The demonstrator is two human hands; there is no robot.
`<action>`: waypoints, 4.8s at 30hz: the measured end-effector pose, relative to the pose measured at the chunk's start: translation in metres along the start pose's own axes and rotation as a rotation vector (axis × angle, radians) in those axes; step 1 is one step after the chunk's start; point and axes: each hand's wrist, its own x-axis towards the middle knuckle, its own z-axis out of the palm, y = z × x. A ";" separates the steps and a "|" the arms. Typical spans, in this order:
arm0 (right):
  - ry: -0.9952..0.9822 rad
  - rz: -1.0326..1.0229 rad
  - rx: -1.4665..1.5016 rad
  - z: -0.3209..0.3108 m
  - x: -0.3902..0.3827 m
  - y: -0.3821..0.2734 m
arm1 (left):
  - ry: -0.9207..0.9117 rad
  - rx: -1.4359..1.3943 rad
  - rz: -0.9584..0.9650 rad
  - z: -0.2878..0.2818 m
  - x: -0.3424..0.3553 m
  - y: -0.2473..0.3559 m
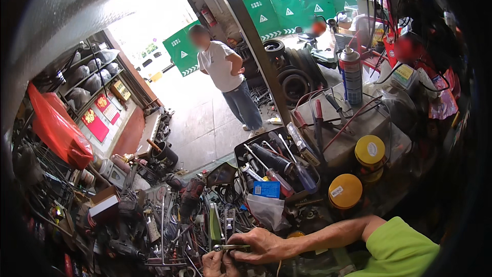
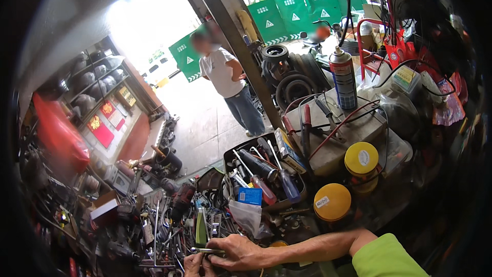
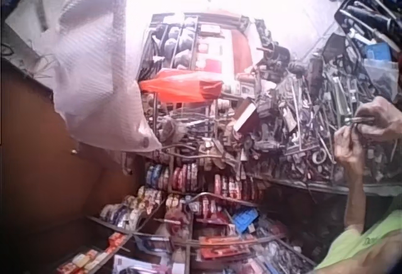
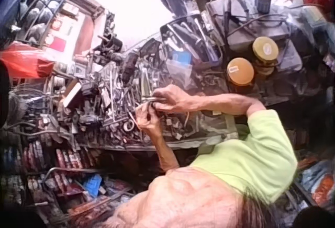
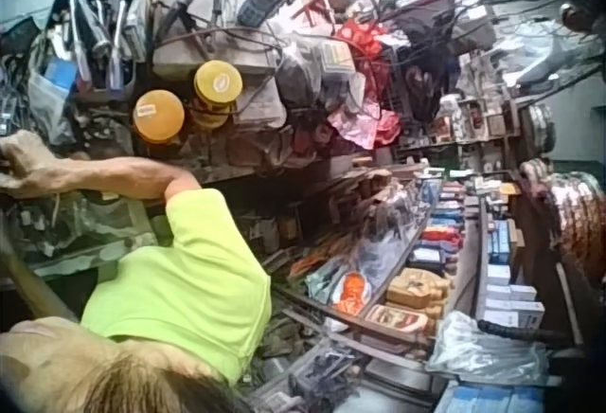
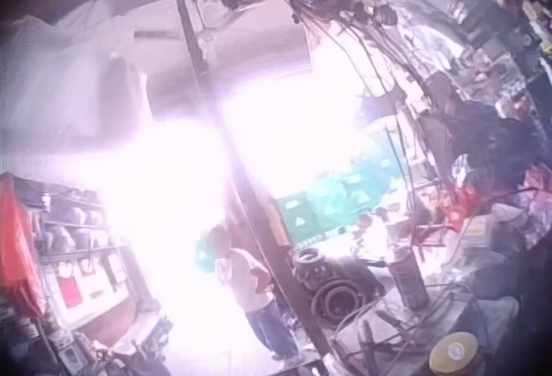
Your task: The person holds a small electronic component and uses a tool to manipulate wires and connectors. They repeatedly adjust the component while standing at a cluttered workbench in a workshop.
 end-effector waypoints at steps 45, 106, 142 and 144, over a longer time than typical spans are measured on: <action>-0.030 -0.052 -0.143 -0.012 0.002 -0.013 | -0.264 -0.113 -0.297 -0.022 0.001 0.020; 0.131 0.061 0.132 -0.026 0.014 -0.014 | -0.127 0.050 0.040 0.010 0.045 0.032; 0.066 -0.335 -0.662 -0.049 0.017 -0.030 | -0.187 -0.224 0.095 -0.014 0.045 -0.003; 0.091 -0.342 -0.667 -0.051 0.015 -0.028 | -0.194 -0.252 0.070 -0.012 0.044 -0.001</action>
